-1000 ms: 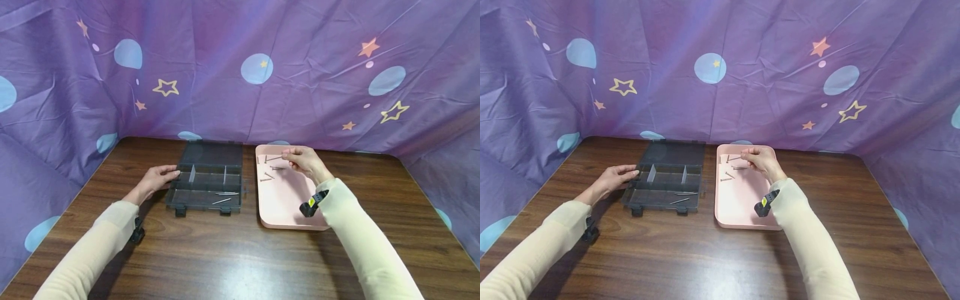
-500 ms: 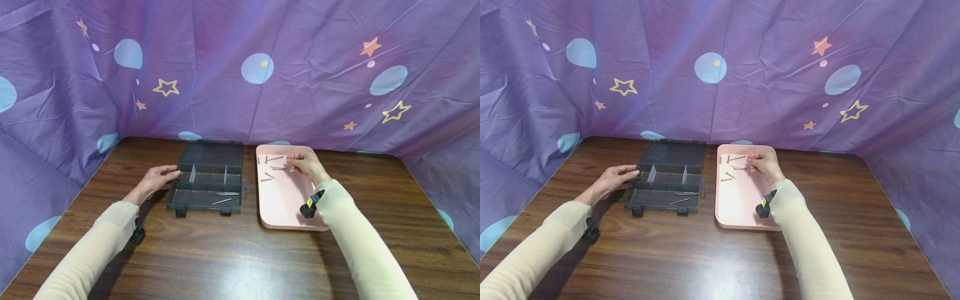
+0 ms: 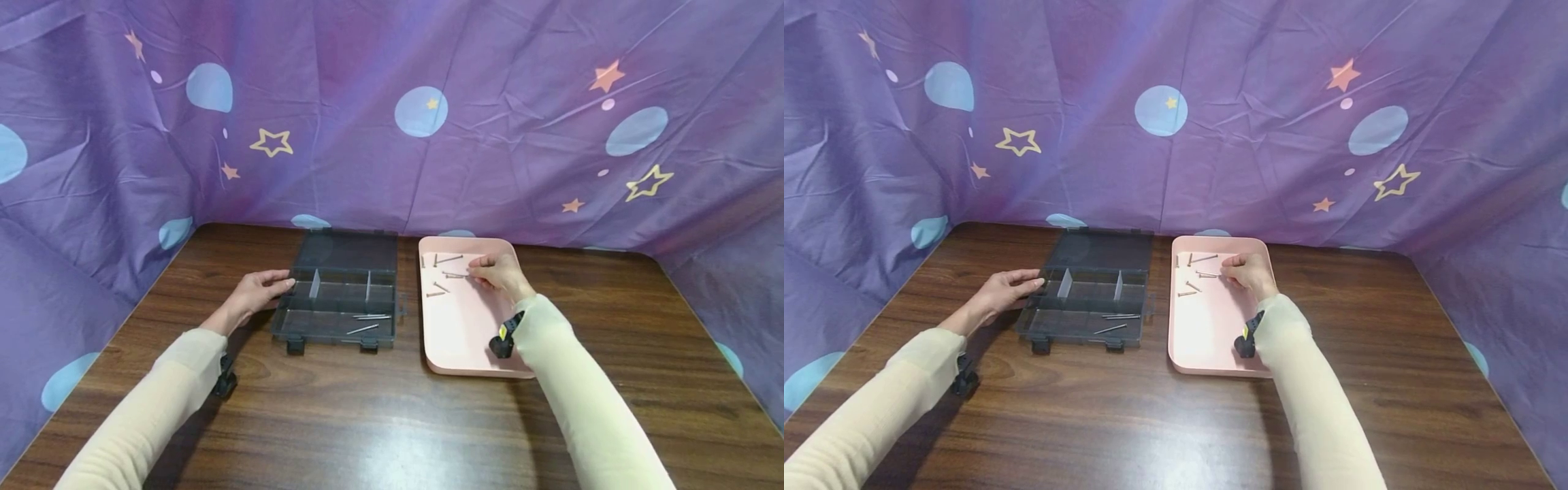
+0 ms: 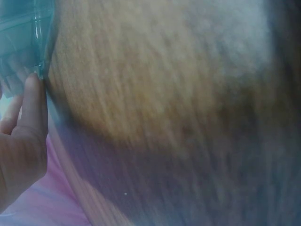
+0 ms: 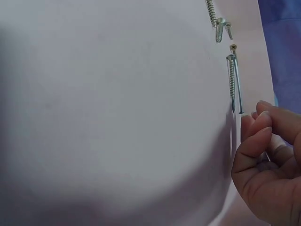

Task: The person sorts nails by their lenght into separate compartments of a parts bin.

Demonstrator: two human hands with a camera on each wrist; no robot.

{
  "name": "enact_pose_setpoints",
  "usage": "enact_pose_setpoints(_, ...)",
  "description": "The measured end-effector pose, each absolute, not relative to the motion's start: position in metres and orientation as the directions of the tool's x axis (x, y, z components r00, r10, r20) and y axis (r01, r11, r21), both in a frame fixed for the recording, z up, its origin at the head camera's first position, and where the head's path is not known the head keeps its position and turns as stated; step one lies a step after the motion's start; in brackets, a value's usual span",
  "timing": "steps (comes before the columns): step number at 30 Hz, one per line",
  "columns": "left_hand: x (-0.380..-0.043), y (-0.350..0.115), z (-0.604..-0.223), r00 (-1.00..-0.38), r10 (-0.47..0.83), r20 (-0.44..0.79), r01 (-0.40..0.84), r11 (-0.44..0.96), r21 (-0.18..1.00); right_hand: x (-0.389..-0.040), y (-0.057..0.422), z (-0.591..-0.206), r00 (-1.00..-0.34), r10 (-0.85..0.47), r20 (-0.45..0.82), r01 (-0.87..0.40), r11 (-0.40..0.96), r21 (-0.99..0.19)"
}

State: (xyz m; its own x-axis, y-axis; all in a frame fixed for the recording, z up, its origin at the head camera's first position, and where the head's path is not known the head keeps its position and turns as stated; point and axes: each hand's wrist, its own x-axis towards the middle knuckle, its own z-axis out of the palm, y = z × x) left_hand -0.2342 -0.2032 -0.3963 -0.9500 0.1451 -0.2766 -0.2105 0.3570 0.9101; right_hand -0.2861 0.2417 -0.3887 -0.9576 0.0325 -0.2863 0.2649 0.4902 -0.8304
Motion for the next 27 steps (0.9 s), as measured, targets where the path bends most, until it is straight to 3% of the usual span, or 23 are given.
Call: enact_pose_setpoints(27, -0.233, -0.204, -0.397, -0.953, 0.139, -0.268, -0.200, 0.374, 0.906, -0.289, 0.235, -0.401, -0.967, 0.048, -0.249, 0.234, 0.552, -0.801)
